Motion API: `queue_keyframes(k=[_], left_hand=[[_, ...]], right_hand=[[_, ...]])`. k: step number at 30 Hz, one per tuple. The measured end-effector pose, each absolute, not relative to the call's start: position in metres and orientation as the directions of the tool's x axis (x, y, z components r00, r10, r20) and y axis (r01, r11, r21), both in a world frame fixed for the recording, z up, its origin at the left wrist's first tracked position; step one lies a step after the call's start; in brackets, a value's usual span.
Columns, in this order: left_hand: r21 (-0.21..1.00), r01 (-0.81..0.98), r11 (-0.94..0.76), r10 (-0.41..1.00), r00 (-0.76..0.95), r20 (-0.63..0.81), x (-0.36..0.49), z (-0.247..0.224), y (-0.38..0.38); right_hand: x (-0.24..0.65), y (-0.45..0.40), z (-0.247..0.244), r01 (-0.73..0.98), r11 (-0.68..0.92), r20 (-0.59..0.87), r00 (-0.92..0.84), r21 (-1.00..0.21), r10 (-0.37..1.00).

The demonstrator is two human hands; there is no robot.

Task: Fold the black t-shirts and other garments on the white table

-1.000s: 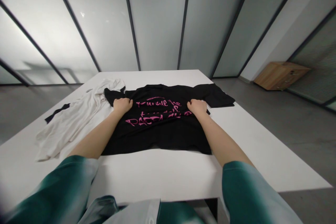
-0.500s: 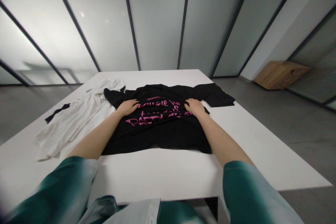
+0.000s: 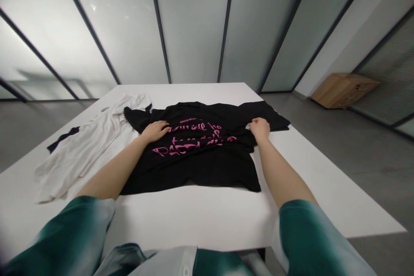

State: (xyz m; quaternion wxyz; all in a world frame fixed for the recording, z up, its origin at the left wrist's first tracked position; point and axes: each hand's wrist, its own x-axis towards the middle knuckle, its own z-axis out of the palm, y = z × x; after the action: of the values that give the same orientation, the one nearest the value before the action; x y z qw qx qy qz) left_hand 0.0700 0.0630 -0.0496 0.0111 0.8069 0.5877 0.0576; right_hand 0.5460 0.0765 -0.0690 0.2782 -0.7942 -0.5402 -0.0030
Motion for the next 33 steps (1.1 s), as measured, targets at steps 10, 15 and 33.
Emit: queue_keyframes(k=[10, 15, 33], left_hand=[[0.107, 0.942, -0.319, 0.947, 0.31, 0.088, 0.068, -0.05, 0.062], [0.117, 0.944, -0.307, 0.951, 0.299, 0.081, 0.068, -0.051, 0.063], [0.187, 0.943, -0.275, 0.958, 0.254, 0.13, 0.066, -0.053, 0.072]], right_hand=[[0.514, 0.059, -0.062, 0.932, -0.305, 0.195, 0.342, -0.197, 0.919], [0.512, 0.059, -0.067, 0.961, -0.221, 0.243, 0.257, -0.168, 0.935], [0.541, 0.086, -0.083, 0.213, -0.025, 0.067, 0.416, -0.977, 0.907]])
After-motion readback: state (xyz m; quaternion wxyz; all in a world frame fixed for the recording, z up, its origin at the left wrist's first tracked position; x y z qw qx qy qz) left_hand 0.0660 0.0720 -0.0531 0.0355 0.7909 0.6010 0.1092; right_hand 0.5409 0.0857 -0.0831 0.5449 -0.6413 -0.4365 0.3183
